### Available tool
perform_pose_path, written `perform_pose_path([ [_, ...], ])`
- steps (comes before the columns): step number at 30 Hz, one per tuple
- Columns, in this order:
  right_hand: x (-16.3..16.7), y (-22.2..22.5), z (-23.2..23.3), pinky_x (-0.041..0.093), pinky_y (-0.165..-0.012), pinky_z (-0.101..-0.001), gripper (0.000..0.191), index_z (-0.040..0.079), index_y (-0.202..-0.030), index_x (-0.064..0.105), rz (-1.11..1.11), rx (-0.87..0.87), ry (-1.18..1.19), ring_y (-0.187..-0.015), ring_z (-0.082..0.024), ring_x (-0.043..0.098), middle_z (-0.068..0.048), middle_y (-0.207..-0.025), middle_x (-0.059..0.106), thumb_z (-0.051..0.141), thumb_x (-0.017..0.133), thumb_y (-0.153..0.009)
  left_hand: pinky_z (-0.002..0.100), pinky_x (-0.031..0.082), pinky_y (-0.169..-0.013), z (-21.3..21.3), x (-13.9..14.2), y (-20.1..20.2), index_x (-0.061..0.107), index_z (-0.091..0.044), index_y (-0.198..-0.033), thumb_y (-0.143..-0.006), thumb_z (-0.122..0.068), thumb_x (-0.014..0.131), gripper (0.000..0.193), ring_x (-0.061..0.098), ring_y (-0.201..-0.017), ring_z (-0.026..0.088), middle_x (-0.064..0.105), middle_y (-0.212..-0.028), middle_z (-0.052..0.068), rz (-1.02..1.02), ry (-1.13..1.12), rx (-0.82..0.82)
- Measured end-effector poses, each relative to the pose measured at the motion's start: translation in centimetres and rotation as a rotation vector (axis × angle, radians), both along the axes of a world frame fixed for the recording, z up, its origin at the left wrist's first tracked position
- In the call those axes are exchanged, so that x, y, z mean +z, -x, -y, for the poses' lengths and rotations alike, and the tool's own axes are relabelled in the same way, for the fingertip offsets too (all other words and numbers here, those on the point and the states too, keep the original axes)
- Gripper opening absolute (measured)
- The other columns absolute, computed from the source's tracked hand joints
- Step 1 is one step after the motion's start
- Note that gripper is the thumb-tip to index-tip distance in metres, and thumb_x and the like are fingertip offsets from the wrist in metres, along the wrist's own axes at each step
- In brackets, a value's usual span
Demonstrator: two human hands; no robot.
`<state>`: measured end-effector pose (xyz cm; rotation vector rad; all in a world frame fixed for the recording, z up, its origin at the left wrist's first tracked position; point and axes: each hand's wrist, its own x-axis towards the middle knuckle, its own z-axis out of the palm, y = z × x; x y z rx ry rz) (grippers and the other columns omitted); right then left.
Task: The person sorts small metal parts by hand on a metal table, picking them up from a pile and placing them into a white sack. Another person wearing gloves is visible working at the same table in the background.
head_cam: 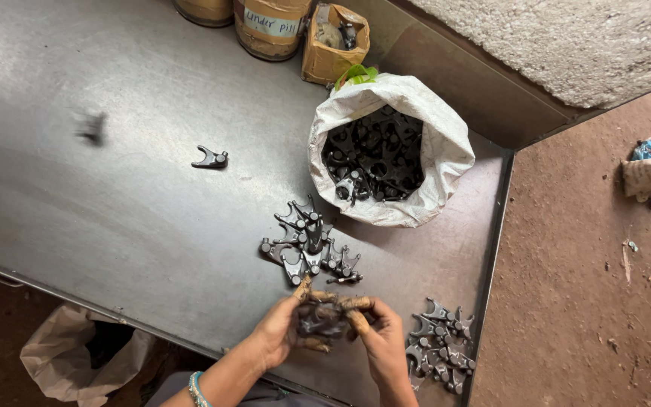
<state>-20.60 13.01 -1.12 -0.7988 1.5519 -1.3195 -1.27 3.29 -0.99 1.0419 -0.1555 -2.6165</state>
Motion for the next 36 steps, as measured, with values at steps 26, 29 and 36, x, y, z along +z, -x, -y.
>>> perform_pose_path([
  [26,-2.8,0.2,0.2,0.057,-0.072,-0.0311,0.030,0.006,-0.110,0.062,-0.134,-0.025,-0.013,-0.084,-0.020,0.070,-0.010,-0.099,0.074,0.008,0.080,-0.085,0.044,0.060,-0.088,3.1,-0.1,-3.3,0.067,-0.005,-0.130,-0.098,-0.037,0.053,0.047,0.072,-0.102,0.027,0.075,-0.118,0.014,-0.190,0.019,0.198],
  [29,-3.0,2.0,-0.7,0.054,-0.064,-0.0305,0.020,0.006,-0.116,0.059,0.485,-0.140,-0.066,-0.077,-0.020,0.069,-0.012,-0.094,0.072,0.010,0.065,-0.098,0.043,0.062,-0.086,2.7,0.2,-3.2,0.067,-0.006,-0.131,-0.098,-0.036,0.056,0.046,0.072,-0.103,0.025,0.075,-0.119,0.014,-0.171,0.073,0.133],
  [36,0.6,-0.7,0.4,0.044,-0.050,-0.0295,0.035,0.012,-0.132,0.063,0.176,-0.057,-0.215,-0.062,-0.019,0.062,-0.011,-0.082,0.072,0.021,0.060,-0.098,0.047,0.064,-0.079,0.6,-0.3,-0.7,0.072,-0.015,-0.125,-0.095,-0.039,0.057,0.041,0.074,-0.099,0.023,0.077,-0.112,0.011,-0.087,-0.047,-0.020],
])
